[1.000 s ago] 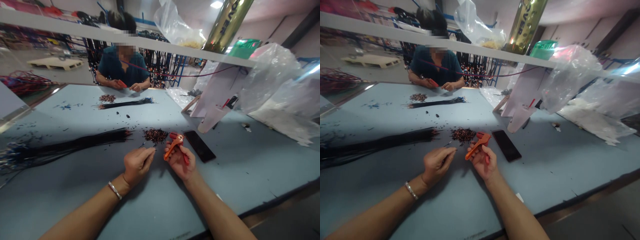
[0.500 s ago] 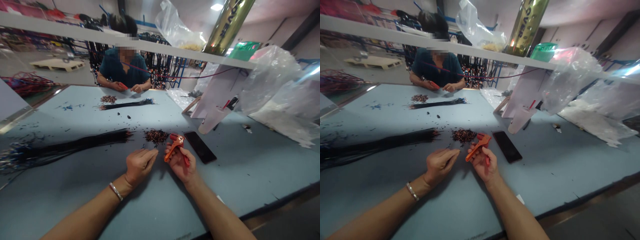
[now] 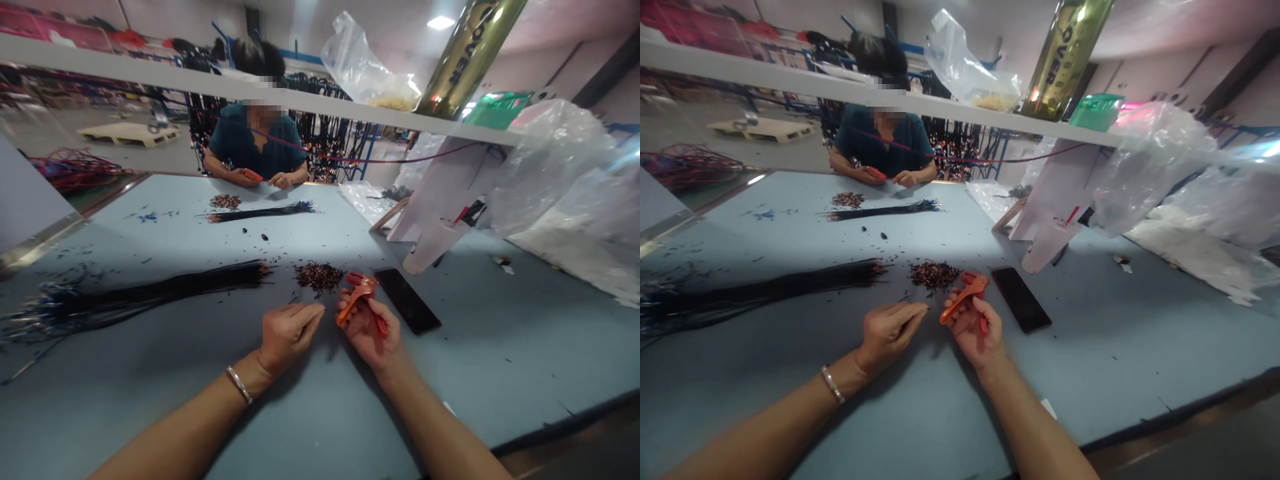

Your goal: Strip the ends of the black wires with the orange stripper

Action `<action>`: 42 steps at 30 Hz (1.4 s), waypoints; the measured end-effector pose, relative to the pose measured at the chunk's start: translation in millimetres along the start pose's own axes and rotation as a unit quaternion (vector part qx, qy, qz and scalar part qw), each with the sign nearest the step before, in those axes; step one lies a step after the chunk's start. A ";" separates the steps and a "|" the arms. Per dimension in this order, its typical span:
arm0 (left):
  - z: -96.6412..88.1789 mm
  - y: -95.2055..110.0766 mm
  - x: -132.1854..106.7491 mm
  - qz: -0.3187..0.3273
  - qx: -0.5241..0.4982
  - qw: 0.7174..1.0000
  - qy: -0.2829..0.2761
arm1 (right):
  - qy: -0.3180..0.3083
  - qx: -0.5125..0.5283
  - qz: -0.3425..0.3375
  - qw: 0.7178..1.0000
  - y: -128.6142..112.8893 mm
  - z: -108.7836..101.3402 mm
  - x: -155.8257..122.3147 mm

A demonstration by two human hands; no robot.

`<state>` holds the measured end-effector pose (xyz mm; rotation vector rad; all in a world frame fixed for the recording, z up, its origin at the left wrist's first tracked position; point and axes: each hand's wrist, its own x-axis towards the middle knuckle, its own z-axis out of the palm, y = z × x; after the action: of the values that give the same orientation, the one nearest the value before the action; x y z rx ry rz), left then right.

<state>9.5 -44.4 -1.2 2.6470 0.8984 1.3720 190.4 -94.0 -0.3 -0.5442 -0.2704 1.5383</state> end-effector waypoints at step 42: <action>-5.0 6.4 2.9 0.099 0.038 0.993 0.049 | -0.149 -0.172 0.035 0.973 23.8 6.7 -11.0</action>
<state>10.1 -49.5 5.8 2.8135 0.7268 1.5523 166.0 -105.0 -4.5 -0.5957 -0.7651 1.6507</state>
